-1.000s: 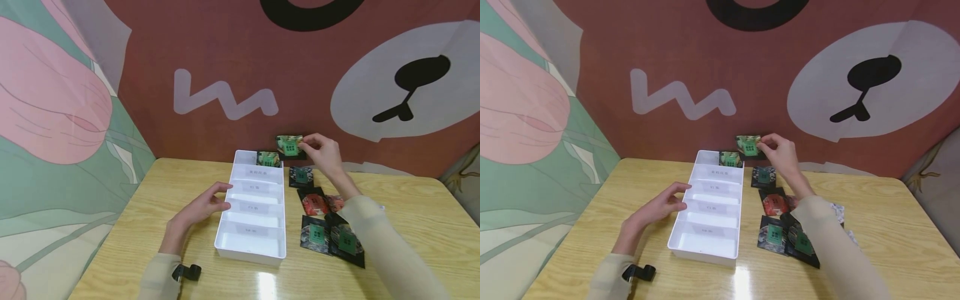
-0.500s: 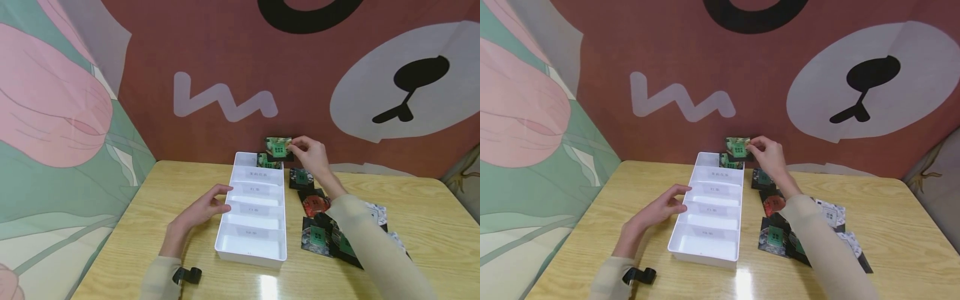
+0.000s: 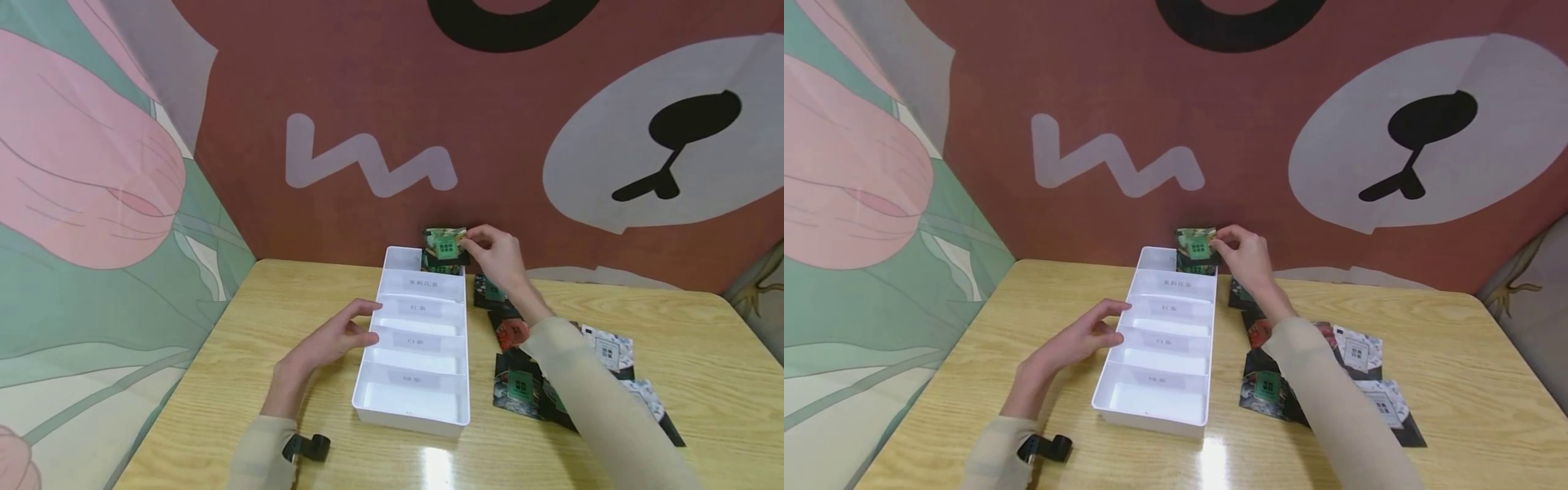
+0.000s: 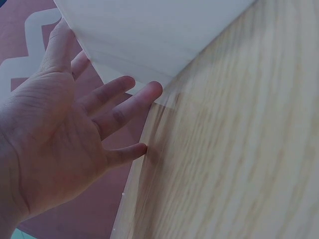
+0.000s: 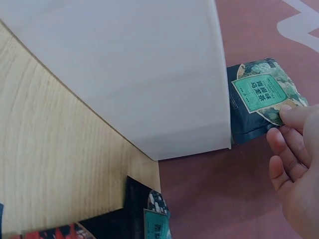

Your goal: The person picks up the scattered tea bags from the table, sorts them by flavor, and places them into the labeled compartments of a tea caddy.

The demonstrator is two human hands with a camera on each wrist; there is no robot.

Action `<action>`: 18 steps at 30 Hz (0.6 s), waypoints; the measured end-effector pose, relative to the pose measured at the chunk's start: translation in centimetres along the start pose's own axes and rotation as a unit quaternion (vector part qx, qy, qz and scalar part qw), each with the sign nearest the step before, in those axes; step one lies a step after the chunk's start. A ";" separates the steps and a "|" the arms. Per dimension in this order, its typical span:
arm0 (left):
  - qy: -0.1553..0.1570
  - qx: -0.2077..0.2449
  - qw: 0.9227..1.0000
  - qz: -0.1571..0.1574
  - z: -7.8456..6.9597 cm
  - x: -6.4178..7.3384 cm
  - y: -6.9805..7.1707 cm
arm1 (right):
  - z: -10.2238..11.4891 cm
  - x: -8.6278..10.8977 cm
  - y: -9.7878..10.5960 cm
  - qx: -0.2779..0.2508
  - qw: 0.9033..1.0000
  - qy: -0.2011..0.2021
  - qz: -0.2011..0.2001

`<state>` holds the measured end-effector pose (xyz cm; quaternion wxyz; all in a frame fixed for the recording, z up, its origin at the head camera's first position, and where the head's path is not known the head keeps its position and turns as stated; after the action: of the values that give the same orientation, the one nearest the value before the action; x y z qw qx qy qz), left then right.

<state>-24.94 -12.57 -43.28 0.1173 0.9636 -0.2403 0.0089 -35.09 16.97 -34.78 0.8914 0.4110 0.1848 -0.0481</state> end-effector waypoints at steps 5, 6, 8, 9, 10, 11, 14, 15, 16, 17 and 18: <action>-0.001 0.001 1.000 0.001 -0.1 0.1 0.0 | -0.1 0.0 -0.5 -0.006 1.000 -0.009 0.003; -0.002 0.000 1.000 0.001 -0.1 0.1 0.0 | -0.1 0.0 -0.6 -0.009 1.000 -0.010 0.004; 0.000 0.000 1.000 -0.002 -0.1 0.1 0.0 | -0.1 0.1 -0.8 -0.016 1.000 -0.013 0.006; 0.001 -0.001 1.000 -0.003 0.0 0.1 0.1 | 0.0 0.1 -0.9 -0.018 1.000 -0.014 0.006; 0.000 -0.001 1.000 -0.003 0.0 0.1 0.1 | 0.0 0.0 -1.0 -0.021 1.000 -0.015 0.008; 0.001 -0.002 1.000 -0.003 0.1 0.1 0.1 | 0.1 0.1 -1.1 -0.022 1.000 -0.014 0.009; 0.003 0.002 1.000 -0.002 0.2 0.1 0.2 | 0.1 0.1 -1.2 -0.024 1.000 -0.016 0.009; 0.002 0.003 1.000 -0.001 0.2 0.1 0.2 | 0.1 0.1 -1.2 -0.024 1.000 -0.017 0.008; 0.001 0.003 1.000 0.000 0.2 0.1 0.1 | 0.0 0.1 -1.2 -0.024 1.000 -0.018 0.009; 0.002 0.004 1.000 0.000 0.1 0.1 0.1 | 0.0 0.1 -1.3 -0.024 0.999 -0.020 0.010; 0.002 0.004 1.000 0.000 0.1 0.1 0.1 | -0.1 0.1 -1.3 -0.024 0.999 -0.022 0.013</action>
<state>-24.92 -12.71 -43.35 0.1138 0.9639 -0.2404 0.0120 -35.30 16.20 -35.84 0.9054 0.3907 0.1606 -0.0416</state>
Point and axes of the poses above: each hand's wrist, its own x-axis away from the middle knuckle, its own y-axis out of the back of the hand, z = x × y, the point moved 7 cm from there along -x, towards the middle knuckle, and after that the axes turned 15 degrees about x, right-handed, at the moved point
